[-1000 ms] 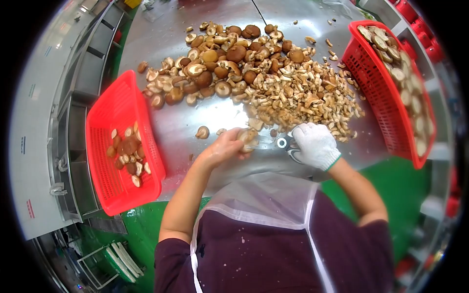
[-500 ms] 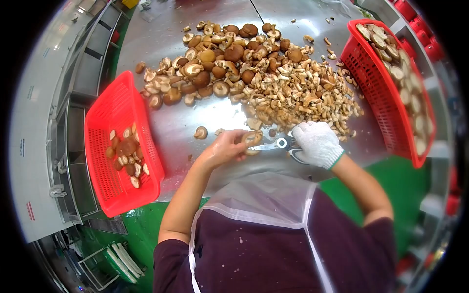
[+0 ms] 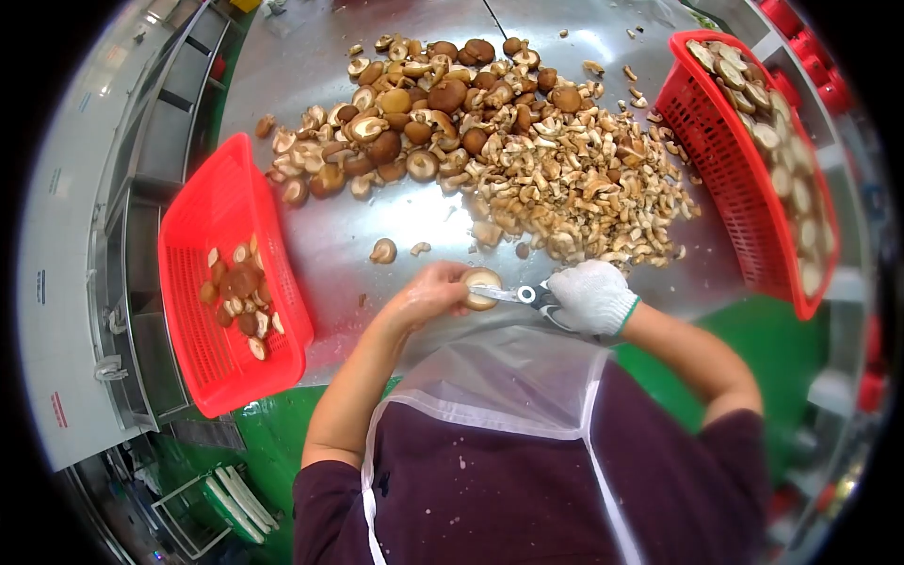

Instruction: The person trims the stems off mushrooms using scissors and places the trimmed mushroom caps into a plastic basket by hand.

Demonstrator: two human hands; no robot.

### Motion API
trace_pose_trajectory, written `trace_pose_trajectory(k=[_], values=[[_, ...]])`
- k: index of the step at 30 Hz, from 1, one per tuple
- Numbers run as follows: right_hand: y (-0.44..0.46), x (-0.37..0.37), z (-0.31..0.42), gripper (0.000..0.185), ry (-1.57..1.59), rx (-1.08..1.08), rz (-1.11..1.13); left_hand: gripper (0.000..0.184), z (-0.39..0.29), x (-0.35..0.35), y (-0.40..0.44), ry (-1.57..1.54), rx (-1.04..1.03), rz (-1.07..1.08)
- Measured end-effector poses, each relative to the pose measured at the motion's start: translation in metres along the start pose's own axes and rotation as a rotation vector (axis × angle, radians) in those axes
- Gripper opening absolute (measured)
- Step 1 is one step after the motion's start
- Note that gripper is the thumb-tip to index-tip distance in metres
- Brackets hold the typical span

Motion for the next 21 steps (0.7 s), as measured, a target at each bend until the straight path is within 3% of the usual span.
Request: trace_pose_trajectory(k=[2, 5, 7, 8, 9, 11, 14, 16, 18, 21], values=[[0.002, -0.004, 0.003, 0.03, 0.062, -0.044, 0.013, 0.038, 0.013, 0.006, 0.005, 0.002, 0.018, -0.003], [0.001, -0.02, 0.003, 0.029, 0.196, -0.156, -0.001, 0.042, 0.02, 0.019, -0.016, 0.013, -0.015, -0.299], [-0.007, -0.029, -0.005, 0.034, 0.34, -0.212, -0.144, 0.045, 0.014, 0.064, -0.053, 0.093, -0.158, -0.402], [-0.012, -0.033, -0.009, 0.035, 0.426, -0.254, -0.23, 0.046, -0.003, 0.081, -0.08, 0.0, -0.171, -0.575], [-0.016, -0.036, -0.01, 0.037, 0.5, -0.295, -0.298, 0.047, 0.004, 0.116, -0.099, 0.134, -0.343, -0.737], [-0.018, -0.047, -0.017, 0.034, 0.503, -0.32, -0.361, 0.048, -0.008, 0.158, -0.141, 0.148, -0.298, -1.031], [-0.016, -0.063, -0.021, 0.033, 0.446, -0.222, -0.483, 0.037, -0.023, 0.162, -0.156, 1.446, -0.098, -1.595], [-0.012, -0.062, -0.017, 0.033, 0.456, -0.222, -0.468, 0.036, -0.021, 0.156, -0.133, 1.26, -0.377, -1.32], [-0.008, -0.048, -0.004, 0.034, 0.527, -0.281, -0.379, 0.037, 0.001, 0.129, -0.085, 1.114, -0.497, -1.075], [-0.004, -0.039, 0.009, 0.033, 0.464, -0.222, -0.389, 0.023, 0.016, 0.096, -0.017, 1.166, -0.419, -0.719]])
Point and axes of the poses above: each hand's wrist, its own y-axis towards the middle knuckle, its own x-axis out of the back of the hand, z = x × y, the point moved 2 cm from there along y, towards the middle knuckle, and after that the axes turned 4 degrees about -z, right-handed, at the moved point
